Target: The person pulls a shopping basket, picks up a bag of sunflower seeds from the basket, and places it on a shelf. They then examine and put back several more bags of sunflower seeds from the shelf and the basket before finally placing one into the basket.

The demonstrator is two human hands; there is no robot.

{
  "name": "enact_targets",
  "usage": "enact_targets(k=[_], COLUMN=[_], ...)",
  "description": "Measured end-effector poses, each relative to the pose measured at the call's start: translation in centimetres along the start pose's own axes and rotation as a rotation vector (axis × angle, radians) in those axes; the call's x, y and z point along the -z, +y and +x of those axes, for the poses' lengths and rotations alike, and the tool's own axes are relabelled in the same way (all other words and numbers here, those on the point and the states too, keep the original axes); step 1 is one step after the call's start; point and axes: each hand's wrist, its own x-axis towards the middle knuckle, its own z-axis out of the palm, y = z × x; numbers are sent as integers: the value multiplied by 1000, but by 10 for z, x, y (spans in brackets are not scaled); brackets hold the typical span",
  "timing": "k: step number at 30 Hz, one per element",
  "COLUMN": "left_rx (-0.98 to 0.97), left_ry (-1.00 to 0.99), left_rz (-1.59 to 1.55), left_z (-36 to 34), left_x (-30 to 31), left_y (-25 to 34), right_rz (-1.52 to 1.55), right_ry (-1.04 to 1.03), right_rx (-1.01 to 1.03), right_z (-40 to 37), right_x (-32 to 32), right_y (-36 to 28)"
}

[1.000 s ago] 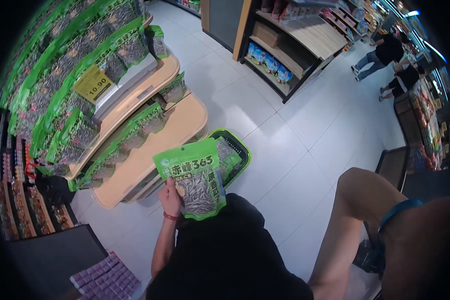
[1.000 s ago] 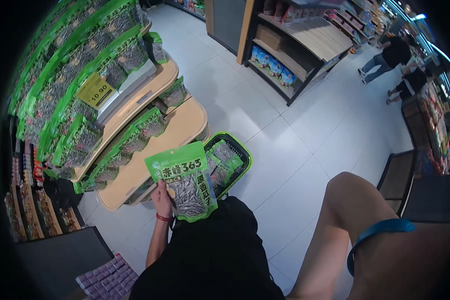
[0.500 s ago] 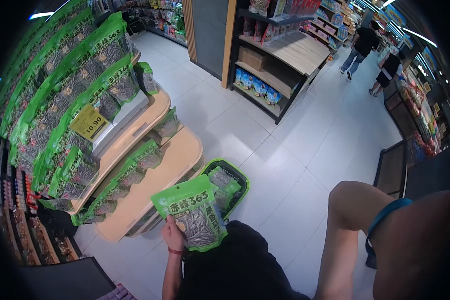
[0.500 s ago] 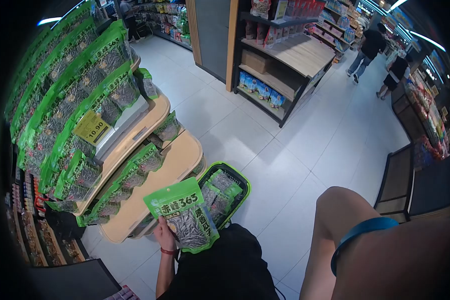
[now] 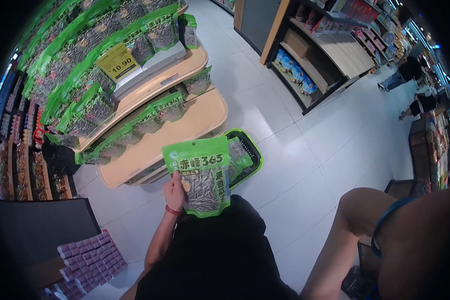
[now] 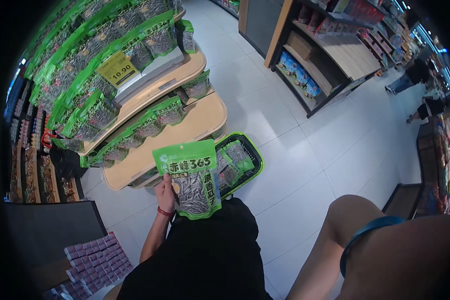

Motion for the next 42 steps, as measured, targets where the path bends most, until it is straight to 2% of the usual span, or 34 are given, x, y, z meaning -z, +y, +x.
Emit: enact_targets(k=[3,7,12,18,32,37,40,42], left_rx=[37,-40,29,-56,37,-41,-80,-120], left_ry=[15,-16,30,15,47,47,15,1], left_rz=[-4,-26,-72,-41,-60,-25,-22,-30], left_z=[-1,-6,-6,-9,-16,-14,-14,-10], left_x=[1,-2,0,-2,-3,-4,-4,-7], left_y=[0,5,8,23,30,25,30,29], right_rz=[17,19,-23,-37,-24,-79,-135,-176], right_ry=[5,-7,-21,-8,30,54,125,125], right_rx=[19,42,36,25,-14,-34,-146,-400], right_z=[-1,1,3,3,5,14,0,-34], right_x=[0,0,-5,-12,-14,-21,-38,-66], right_y=[4,0,-7,-15,-16,-16,-16,-25])
